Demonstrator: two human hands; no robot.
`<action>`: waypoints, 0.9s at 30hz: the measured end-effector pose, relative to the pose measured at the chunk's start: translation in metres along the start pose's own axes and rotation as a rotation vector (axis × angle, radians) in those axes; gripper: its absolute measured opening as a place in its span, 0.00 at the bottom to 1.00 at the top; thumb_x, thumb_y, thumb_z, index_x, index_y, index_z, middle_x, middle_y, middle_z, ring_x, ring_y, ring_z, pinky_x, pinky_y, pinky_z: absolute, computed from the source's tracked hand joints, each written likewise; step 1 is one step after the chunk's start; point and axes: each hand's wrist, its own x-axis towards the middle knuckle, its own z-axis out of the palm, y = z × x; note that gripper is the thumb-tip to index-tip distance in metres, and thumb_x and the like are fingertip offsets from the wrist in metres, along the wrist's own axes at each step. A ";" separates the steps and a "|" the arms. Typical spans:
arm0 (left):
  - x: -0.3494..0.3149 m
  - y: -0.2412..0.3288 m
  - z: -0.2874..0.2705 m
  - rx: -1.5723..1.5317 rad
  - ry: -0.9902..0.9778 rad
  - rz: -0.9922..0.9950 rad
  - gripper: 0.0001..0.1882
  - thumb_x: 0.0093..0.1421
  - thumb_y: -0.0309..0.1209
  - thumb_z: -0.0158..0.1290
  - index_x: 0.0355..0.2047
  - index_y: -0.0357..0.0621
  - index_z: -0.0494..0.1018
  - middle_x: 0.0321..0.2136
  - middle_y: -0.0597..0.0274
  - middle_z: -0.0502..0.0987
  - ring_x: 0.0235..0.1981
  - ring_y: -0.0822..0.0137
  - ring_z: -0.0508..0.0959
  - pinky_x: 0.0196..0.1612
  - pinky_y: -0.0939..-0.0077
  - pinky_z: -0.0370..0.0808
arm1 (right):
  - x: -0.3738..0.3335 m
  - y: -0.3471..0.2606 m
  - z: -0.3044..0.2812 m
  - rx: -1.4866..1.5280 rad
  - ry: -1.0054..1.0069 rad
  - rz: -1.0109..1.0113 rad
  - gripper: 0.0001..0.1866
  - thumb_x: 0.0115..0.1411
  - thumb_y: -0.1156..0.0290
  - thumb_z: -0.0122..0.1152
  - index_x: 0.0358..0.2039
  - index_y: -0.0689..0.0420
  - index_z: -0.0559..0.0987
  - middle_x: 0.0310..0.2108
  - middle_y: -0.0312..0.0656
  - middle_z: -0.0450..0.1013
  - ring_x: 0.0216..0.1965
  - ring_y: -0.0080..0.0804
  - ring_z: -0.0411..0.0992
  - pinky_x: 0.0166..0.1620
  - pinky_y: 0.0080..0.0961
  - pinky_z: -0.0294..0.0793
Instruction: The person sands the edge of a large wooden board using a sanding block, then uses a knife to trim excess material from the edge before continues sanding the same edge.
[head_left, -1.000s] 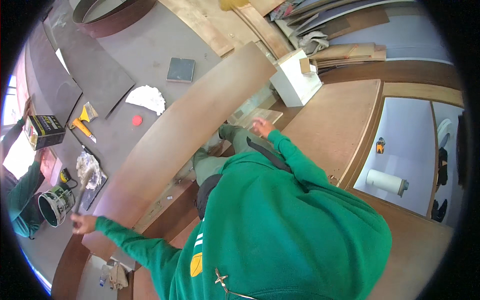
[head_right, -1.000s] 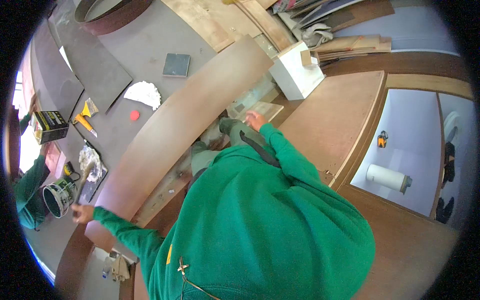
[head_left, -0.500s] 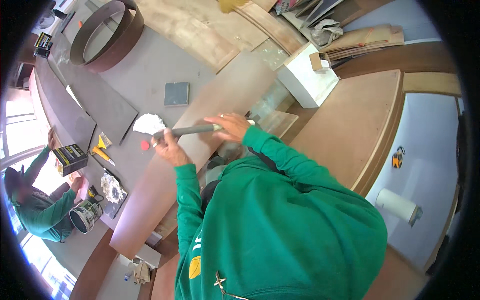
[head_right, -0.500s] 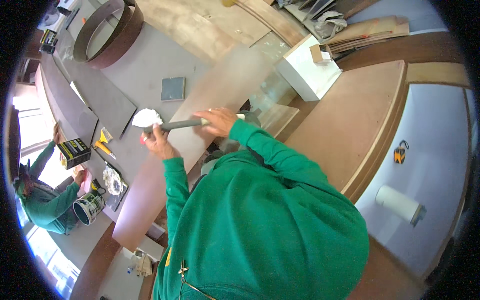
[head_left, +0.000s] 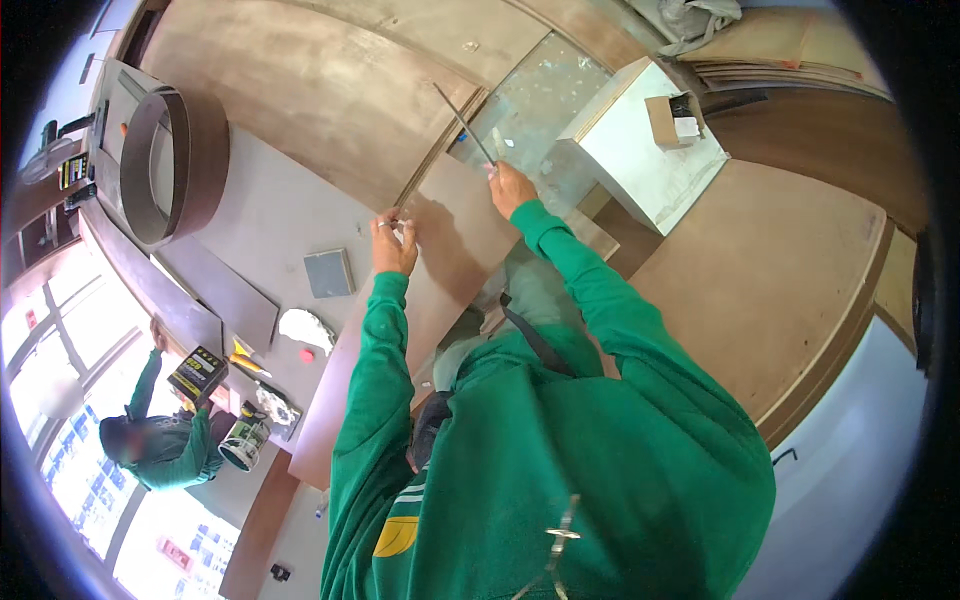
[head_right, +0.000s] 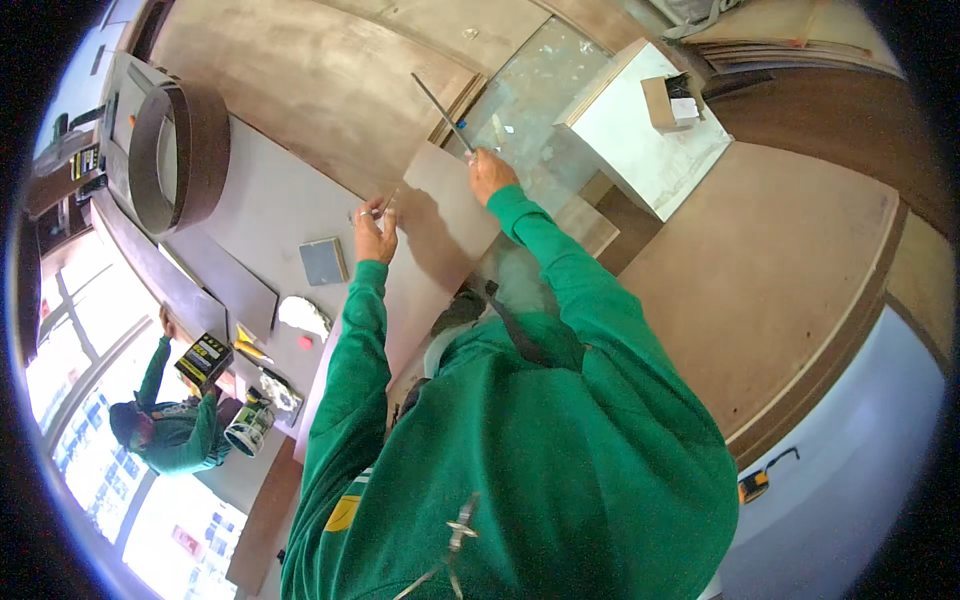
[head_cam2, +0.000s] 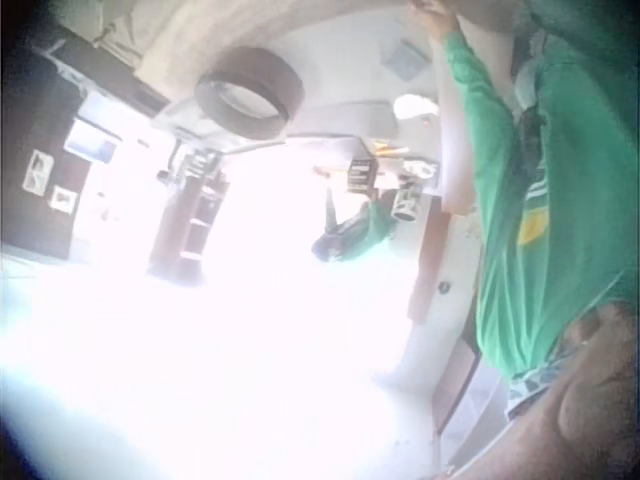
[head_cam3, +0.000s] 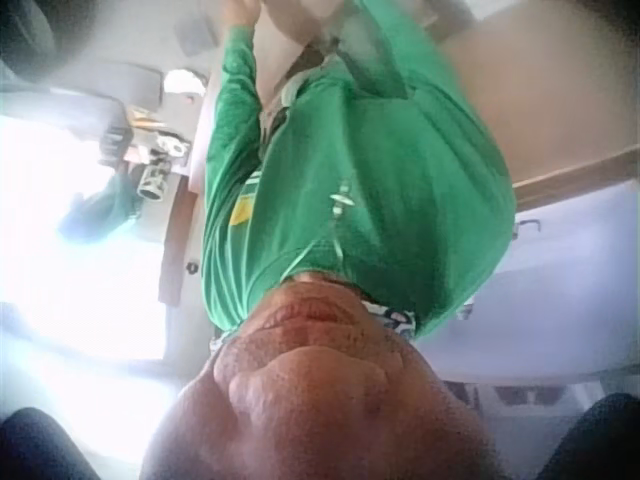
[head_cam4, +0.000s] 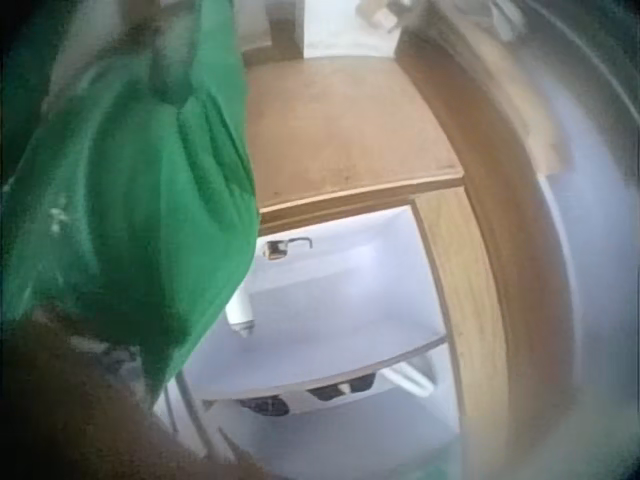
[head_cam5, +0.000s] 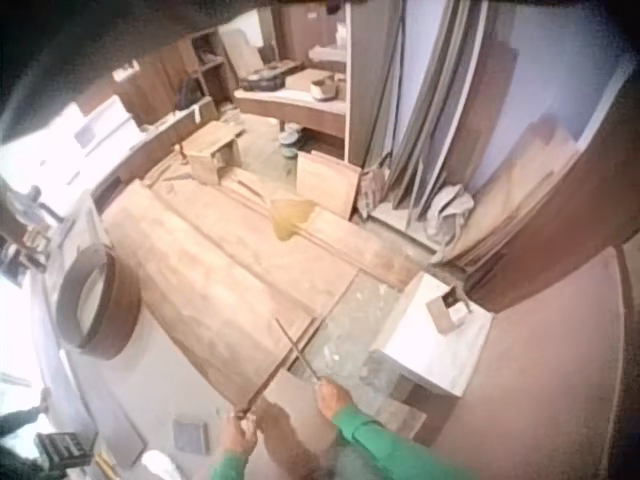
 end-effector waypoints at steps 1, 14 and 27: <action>0.011 0.003 0.007 0.021 -0.031 -0.039 0.20 0.61 0.34 0.57 0.51 0.36 0.70 0.44 0.46 0.72 0.41 0.53 0.77 0.47 0.59 0.75 | 0.008 0.006 0.000 0.043 -0.096 0.067 0.14 0.65 0.65 0.51 0.45 0.60 0.75 0.41 0.56 0.76 0.43 0.58 0.75 0.45 0.53 0.73; 0.144 0.050 0.042 -0.081 -0.182 -0.032 0.20 0.64 0.33 0.52 0.55 0.40 0.68 0.50 0.44 0.71 0.50 0.46 0.75 0.53 0.57 0.73 | 0.026 0.010 -0.048 -0.041 -0.241 0.136 0.19 0.67 0.63 0.49 0.54 0.59 0.70 0.38 0.58 0.77 0.40 0.61 0.74 0.43 0.54 0.72; 0.215 0.024 0.053 0.416 -0.734 0.408 0.22 0.65 0.25 0.44 0.60 0.55 0.68 0.62 0.60 0.68 0.63 0.51 0.66 0.63 0.56 0.68 | 0.003 -0.032 -0.038 0.294 -0.395 0.200 0.29 0.68 0.66 0.48 0.69 0.52 0.59 0.45 0.52 0.73 0.38 0.44 0.72 0.47 0.40 0.73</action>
